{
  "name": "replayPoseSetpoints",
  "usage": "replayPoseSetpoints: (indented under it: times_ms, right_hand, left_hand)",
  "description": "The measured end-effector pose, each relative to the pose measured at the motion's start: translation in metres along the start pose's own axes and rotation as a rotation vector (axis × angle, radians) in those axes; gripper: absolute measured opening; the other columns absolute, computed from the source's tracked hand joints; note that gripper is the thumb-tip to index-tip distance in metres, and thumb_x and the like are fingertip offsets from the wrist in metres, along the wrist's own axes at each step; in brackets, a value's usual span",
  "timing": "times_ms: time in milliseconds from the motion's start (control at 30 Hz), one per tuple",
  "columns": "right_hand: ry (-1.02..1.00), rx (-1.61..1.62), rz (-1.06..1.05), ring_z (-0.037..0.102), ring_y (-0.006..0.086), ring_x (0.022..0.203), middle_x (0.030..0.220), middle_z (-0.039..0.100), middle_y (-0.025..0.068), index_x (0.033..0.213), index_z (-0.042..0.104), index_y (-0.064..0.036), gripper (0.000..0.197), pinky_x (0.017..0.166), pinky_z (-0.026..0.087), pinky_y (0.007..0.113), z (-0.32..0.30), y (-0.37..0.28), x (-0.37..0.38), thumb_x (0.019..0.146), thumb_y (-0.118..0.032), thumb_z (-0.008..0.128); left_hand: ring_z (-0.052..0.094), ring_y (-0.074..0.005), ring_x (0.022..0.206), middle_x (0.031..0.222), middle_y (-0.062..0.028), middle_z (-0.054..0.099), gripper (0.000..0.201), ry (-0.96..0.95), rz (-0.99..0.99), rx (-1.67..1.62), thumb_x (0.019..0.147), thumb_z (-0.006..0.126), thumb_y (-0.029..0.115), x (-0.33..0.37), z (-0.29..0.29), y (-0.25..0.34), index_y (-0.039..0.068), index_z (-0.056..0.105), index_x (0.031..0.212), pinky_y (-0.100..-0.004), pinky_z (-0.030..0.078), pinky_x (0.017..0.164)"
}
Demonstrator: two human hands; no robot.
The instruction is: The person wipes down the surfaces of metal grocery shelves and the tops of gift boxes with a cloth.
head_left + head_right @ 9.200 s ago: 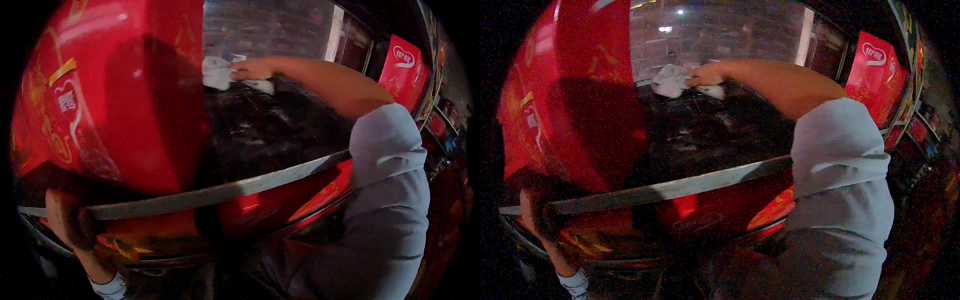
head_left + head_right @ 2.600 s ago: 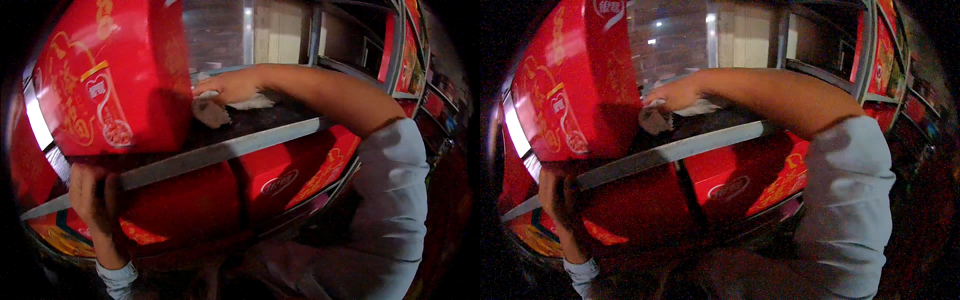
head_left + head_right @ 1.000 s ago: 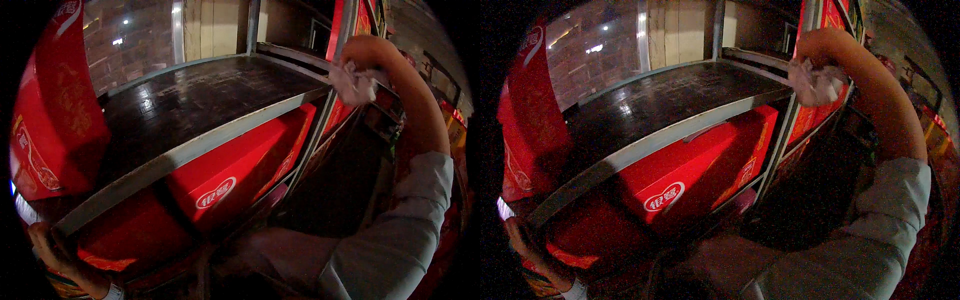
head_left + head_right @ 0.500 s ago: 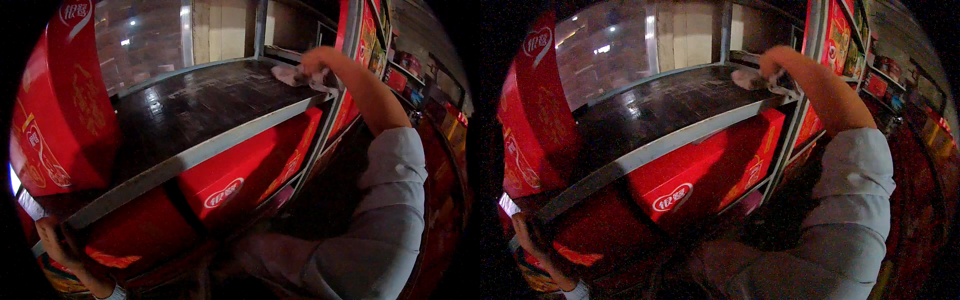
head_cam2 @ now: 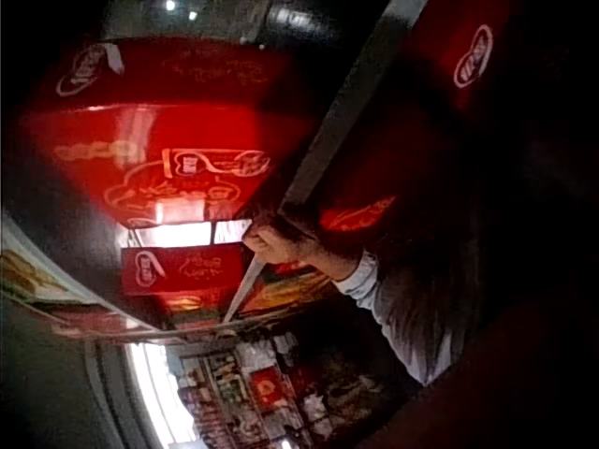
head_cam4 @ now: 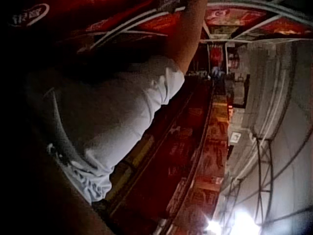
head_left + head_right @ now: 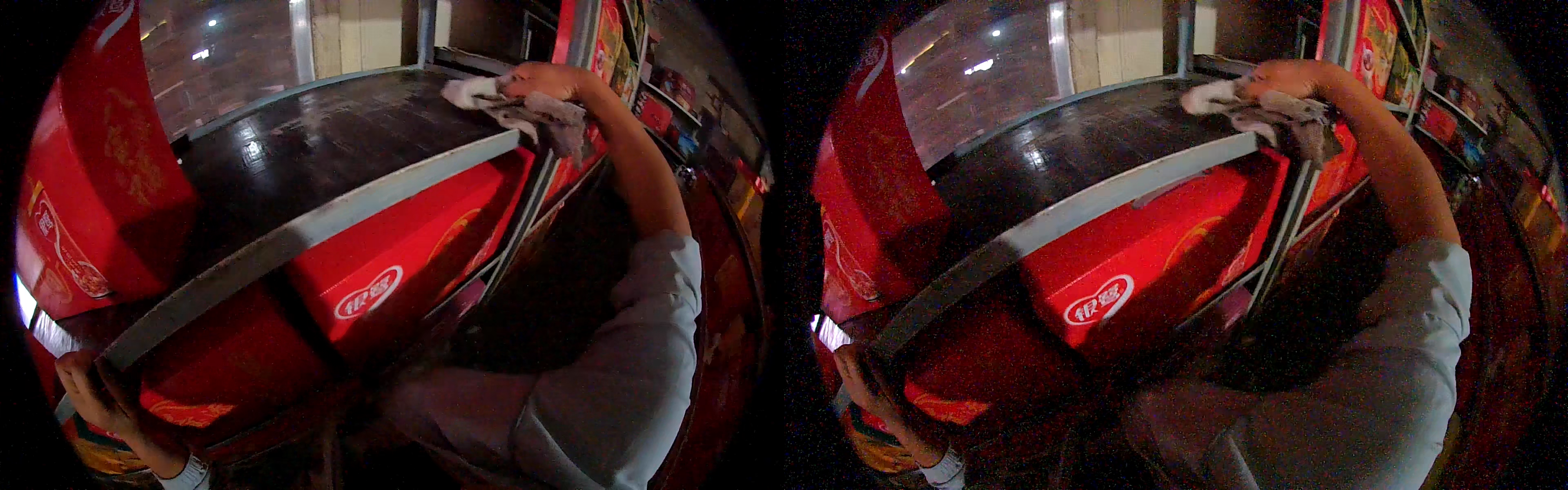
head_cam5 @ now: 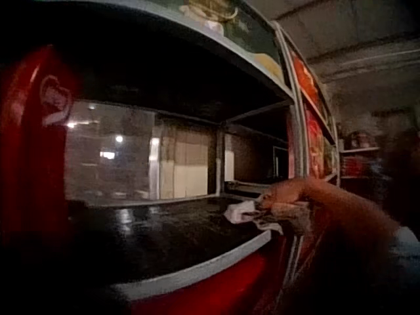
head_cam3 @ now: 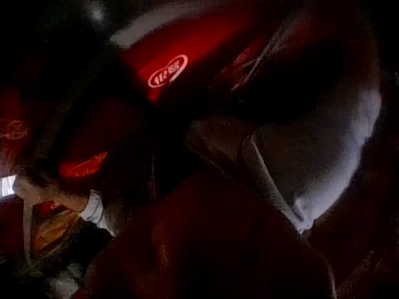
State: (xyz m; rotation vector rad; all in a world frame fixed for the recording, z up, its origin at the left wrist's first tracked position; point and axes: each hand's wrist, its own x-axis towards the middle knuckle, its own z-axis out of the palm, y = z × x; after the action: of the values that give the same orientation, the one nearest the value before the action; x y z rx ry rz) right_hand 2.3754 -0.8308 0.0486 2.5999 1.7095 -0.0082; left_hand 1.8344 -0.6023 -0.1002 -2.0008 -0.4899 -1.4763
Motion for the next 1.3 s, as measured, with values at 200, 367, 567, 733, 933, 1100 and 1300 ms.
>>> replayPoseSetpoints:
  times_ms: [200,367,567,733,933,1100,1300]
  right_hand:
    - [0.201,0.940,-0.240,0.052,0.0133,0.069,0.082,0.055,0.0047,0.107,0.051,-0.0039,0.035,0.060,0.045,0.027,-0.004,0.037,-0.049,0.080,-0.027,0.048]
    - [0.359,1.021,-0.193,0.055,0.0178,0.078,0.089,0.056,0.0067,0.106,0.052,-0.0036,0.038,0.066,0.046,0.029,-0.033,0.105,-0.107,0.079,-0.029,0.052]
    - [0.192,-0.013,-0.009,0.053,0.0208,0.088,0.094,0.056,0.0117,0.109,0.049,-0.0025,0.034,0.083,0.039,0.030,-0.032,0.016,-0.058,0.081,-0.023,0.045]
    - [0.120,-0.087,-0.023,0.051,0.0196,0.079,0.085,0.057,0.0136,0.099,0.053,0.0007,0.044,0.072,0.040,0.032,0.017,-0.018,-0.020,0.083,-0.039,0.041]
    - [0.134,0.200,-0.152,0.049,0.0122,0.076,0.083,0.057,0.0042,0.095,0.057,-0.0001,0.053,0.070,0.041,0.028,0.024,-0.129,-0.029,0.079,-0.050,0.047]
    - [0.060,0.160,-0.528,0.053,0.0154,0.080,0.087,0.060,0.0064,0.096,0.056,0.0000,0.058,0.074,0.042,0.028,0.029,-0.181,-0.028,0.070,-0.052,0.060]
    - [0.215,0.168,-0.761,0.052,0.0098,0.075,0.083,0.060,0.0037,0.094,0.055,0.0007,0.031,0.069,0.043,0.026,0.038,-0.231,-0.022,0.072,-0.020,0.063]
  left_hand:
    - [0.047,-0.0271,0.066,0.073,-0.0132,0.046,0.009,-0.036,-0.032,-0.044,0.078,0.050,0.007,0.001,0.002,-0.005,-0.002,0.050,0.080,-0.0318,0.039,0.059]
    - [0.048,-0.0277,0.067,0.075,-0.0140,0.047,0.007,0.046,-0.058,-0.140,0.077,0.052,0.005,-0.001,0.012,-0.003,-0.002,0.051,0.080,-0.0335,0.040,0.060]
    - [0.049,-0.0287,0.066,0.075,-0.0154,0.048,0.007,0.122,0.061,0.045,0.076,0.053,0.003,-0.008,-0.001,-0.005,-0.001,0.051,0.082,-0.0332,0.040,0.059]
    - [0.049,-0.0276,0.063,0.073,-0.0138,0.047,0.008,0.042,0.024,0.028,0.076,0.054,0.005,0.013,0.009,0.010,-0.001,0.050,0.079,-0.0324,0.039,0.056]
    - [0.049,-0.0276,0.062,0.069,-0.0112,0.046,0.013,0.015,0.004,0.137,0.073,0.058,0.014,0.015,0.003,0.014,0.004,0.051,0.074,-0.0338,0.039,0.053]
    - [0.049,-0.0276,0.061,0.068,-0.0107,0.046,0.014,0.096,0.049,0.102,0.070,0.060,0.013,0.023,0.004,0.024,0.004,0.049,0.071,-0.0352,0.039,0.053]
    - [0.049,-0.0272,0.062,0.068,-0.0096,0.045,0.017,0.043,-0.017,0.049,0.073,0.058,0.018,0.023,-0.002,0.028,0.005,0.048,0.072,-0.0343,0.038,0.054]
